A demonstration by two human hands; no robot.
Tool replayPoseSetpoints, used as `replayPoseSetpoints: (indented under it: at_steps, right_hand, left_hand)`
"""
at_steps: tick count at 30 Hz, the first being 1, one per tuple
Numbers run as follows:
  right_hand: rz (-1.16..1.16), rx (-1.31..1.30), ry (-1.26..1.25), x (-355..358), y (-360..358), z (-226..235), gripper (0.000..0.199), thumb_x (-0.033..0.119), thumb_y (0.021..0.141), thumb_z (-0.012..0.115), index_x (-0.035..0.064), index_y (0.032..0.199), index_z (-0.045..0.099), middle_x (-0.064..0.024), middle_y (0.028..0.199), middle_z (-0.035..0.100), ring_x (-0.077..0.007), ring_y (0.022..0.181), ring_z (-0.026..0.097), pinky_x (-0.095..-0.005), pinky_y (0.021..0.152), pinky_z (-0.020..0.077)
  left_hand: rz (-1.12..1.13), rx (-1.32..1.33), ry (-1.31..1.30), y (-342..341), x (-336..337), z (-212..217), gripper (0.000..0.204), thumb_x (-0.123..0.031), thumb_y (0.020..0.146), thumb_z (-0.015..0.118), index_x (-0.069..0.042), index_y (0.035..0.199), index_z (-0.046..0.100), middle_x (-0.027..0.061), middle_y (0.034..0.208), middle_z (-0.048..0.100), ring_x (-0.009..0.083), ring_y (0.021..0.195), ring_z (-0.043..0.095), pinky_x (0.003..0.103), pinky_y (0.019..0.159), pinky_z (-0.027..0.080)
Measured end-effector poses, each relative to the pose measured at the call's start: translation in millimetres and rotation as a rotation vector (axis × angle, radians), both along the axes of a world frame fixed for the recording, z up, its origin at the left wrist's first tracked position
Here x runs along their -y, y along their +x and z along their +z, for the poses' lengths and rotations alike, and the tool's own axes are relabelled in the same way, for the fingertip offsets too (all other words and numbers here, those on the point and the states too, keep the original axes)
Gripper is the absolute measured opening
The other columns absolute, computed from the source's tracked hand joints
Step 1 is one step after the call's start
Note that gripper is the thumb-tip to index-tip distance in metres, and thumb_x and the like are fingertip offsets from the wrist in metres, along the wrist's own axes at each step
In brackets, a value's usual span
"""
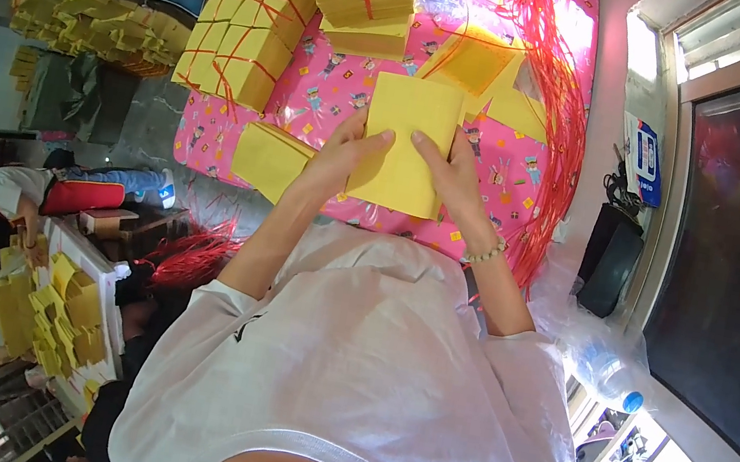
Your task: Stacking and organizing yellow paper bundles tied with red ribbons.
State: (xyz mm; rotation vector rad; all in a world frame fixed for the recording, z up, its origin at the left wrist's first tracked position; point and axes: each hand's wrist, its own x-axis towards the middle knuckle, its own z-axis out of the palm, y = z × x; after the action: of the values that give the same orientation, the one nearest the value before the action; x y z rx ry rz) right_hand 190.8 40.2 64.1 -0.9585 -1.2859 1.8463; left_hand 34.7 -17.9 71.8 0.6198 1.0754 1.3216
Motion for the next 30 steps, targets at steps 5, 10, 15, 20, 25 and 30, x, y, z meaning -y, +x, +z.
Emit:
replayPoseSetpoints:
  at_steps: [5, 10, 15, 20, 25, 30]
  right_hand:
    - [0.033, 0.054, -0.108, -2.4, -3.5, 8.5, 0.038, 0.024, 0.091, 0.057, -0.0011, 0.120, 0.050, -0.0071, 0.103, 0.062, -0.0099, 0.087, 0.061, -0.0242, 0.072, 0.0504]
    - [0.039, 0.024, -0.122, -5.8, -3.1, 2.6, 0.038, 0.024, 0.091, 0.057, -0.0018, 0.119, 0.051, -0.0063, 0.100, 0.063, -0.0086, 0.084, 0.061, -0.0230, 0.068, 0.0499]
    - [0.069, 0.032, -0.102, -7.8, -3.0, -0.8, 0.039, 0.025, 0.091, 0.058, -0.0018, 0.119, 0.051, -0.0061, 0.101, 0.063, -0.0088, 0.084, 0.061, -0.0229, 0.069, 0.0497]
    - [0.075, 0.008, -0.081, -8.0, -4.8, 0.8, 0.040, 0.025, 0.091, 0.058, -0.0016, 0.121, 0.051, -0.0061, 0.104, 0.062, -0.0087, 0.086, 0.060, -0.0228, 0.069, 0.0495]
    - [0.080, 0.015, -0.075, -9.0, -3.7, 4.5, 0.039, 0.023, 0.091, 0.058, -0.0008, 0.121, 0.051, -0.0063, 0.104, 0.061, -0.0089, 0.087, 0.060, -0.0231, 0.071, 0.0495]
    - [0.071, 0.048, -0.063, -5.9, -4.7, 5.8, 0.037, 0.017, 0.090, 0.059, -0.0014, 0.120, 0.049, -0.0076, 0.108, 0.060, -0.0126, 0.095, 0.059, -0.0267, 0.080, 0.0496]
  left_hand:
    - [-0.034, 0.038, -0.093, -6.3, -9.3, -6.7, 0.033, -0.007, 0.090, 0.054, -0.001, 0.121, 0.043, 0.0101, 0.113, 0.058, 0.0172, 0.099, 0.059, 0.030, 0.083, 0.049]
    - [-0.043, 0.077, -0.136, -7.3, -12.5, -11.4, 0.033, -0.007, 0.090, 0.054, 0.000, 0.120, 0.043, 0.0109, 0.112, 0.058, 0.0182, 0.100, 0.060, 0.030, 0.082, 0.050]
    - [-0.043, 0.126, -0.092, -8.2, -10.7, -11.7, 0.036, -0.006, 0.090, 0.053, -0.001, 0.125, 0.046, 0.0095, 0.117, 0.058, 0.0180, 0.104, 0.059, 0.031, 0.086, 0.049]
    - [-0.049, 0.117, -0.077, -11.8, -9.7, -10.0, 0.037, -0.005, 0.089, 0.054, -0.001, 0.125, 0.046, 0.0093, 0.117, 0.058, 0.0175, 0.104, 0.059, 0.031, 0.087, 0.049]
    - [-0.054, 0.099, -0.080, -12.2, -11.3, -9.5, 0.036, -0.006, 0.089, 0.054, -0.002, 0.124, 0.046, 0.0089, 0.117, 0.058, 0.0174, 0.104, 0.059, 0.031, 0.087, 0.049]
    - [0.037, 0.040, 0.040, -3.4, -5.8, -5.9, 0.035, -0.007, 0.090, 0.053, -0.002, 0.123, 0.043, 0.0097, 0.114, 0.057, 0.0152, 0.103, 0.056, 0.030, 0.086, 0.046]
